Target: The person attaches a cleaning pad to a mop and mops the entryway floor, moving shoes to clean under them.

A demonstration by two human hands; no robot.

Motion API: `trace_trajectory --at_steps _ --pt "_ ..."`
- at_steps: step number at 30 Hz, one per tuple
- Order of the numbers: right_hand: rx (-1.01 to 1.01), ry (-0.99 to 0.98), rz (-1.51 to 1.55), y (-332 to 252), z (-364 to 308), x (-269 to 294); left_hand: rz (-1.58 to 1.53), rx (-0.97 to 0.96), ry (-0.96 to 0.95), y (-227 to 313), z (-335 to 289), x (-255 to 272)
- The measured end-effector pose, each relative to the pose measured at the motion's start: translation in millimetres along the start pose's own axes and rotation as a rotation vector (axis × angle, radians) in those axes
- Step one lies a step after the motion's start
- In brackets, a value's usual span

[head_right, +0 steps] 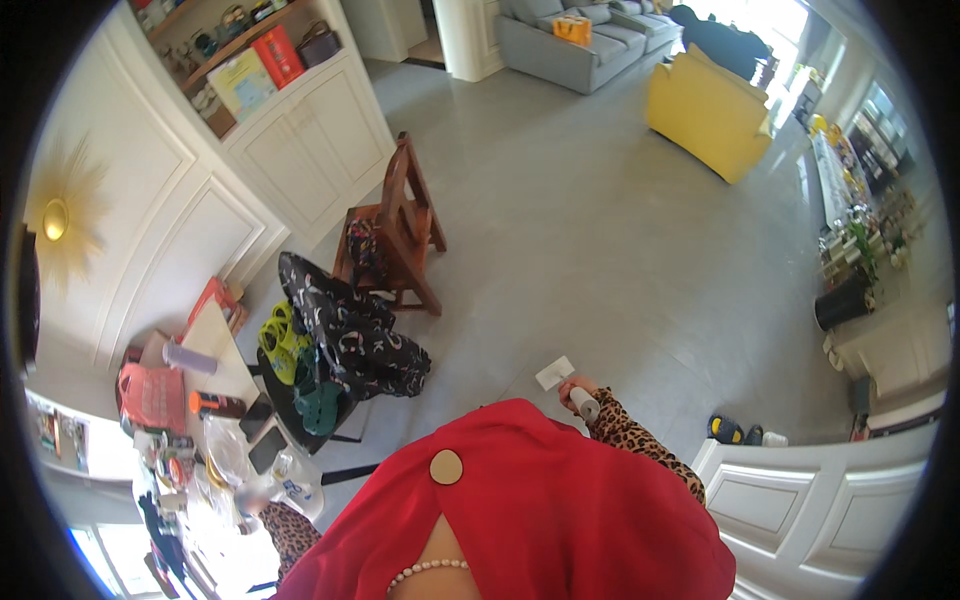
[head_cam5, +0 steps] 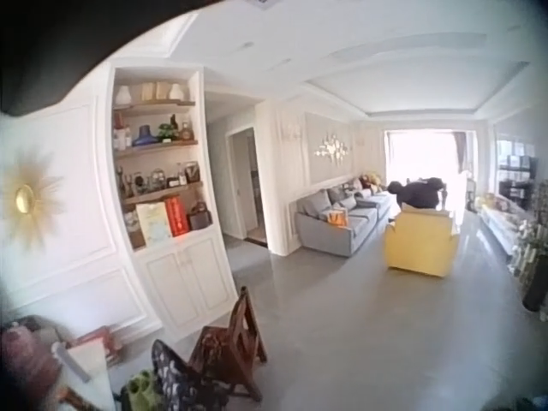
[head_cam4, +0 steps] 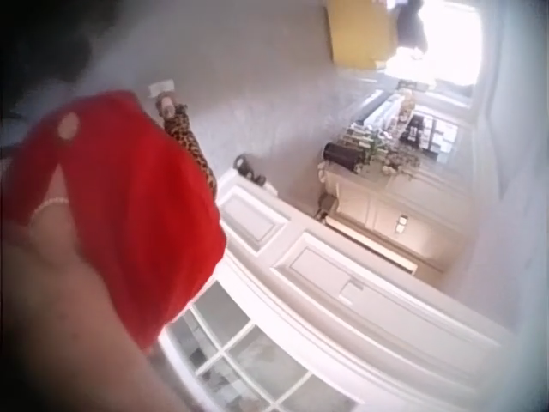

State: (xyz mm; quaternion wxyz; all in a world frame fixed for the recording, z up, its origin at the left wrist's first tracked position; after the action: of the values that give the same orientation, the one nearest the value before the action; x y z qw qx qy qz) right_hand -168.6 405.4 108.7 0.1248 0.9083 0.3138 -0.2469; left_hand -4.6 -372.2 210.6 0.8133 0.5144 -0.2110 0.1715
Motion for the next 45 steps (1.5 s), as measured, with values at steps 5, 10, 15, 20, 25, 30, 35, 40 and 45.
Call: trace_trajectory --at_steps 5,10,15,20,25,30,35,40,45 --pt "0.016 -0.006 0.035 -5 7 -6 -0.059 0.086 0.118 -26 17 37" --pt "0.029 -0.019 0.080 -16 12 7 0.155 0.183 0.008 112 3 23" --pt "-0.123 -0.078 0.118 -5 15 -10 0.958 -0.955 0.504 8 78 73" --pt "-0.165 -0.074 -0.155 -6 100 16 0.270 -0.278 0.215 59 74 53" --pt "-0.274 0.011 -0.420 1 115 -9 0.105 0.145 0.243 133 35 79" --pt "-0.263 0.040 -0.535 -10 112 -9 0.134 0.077 0.283 149 39 97" --pt "-0.225 0.050 -0.625 -21 100 -11 -0.035 -0.231 0.437 216 48 125" --pt "-0.189 0.050 -0.707 -35 92 -12 -0.051 -0.291 0.314 288 30 137" --pt "-0.127 0.061 -0.738 -41 67 -9 -0.130 -0.373 -0.004 320 -35 90"
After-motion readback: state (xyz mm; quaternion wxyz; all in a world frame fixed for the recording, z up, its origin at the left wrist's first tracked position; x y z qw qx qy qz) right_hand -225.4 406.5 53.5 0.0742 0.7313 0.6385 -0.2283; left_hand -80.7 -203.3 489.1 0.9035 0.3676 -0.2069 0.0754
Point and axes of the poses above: each hand's wrist, its own z-axis towards the middle knuckle, its own x-axis out of the back of the hand, y = z × x, the point moved 3 cm from there along z, towards the middle knuckle, and after that the axes turned 3 degrees about -z, right-handed, at the moved point
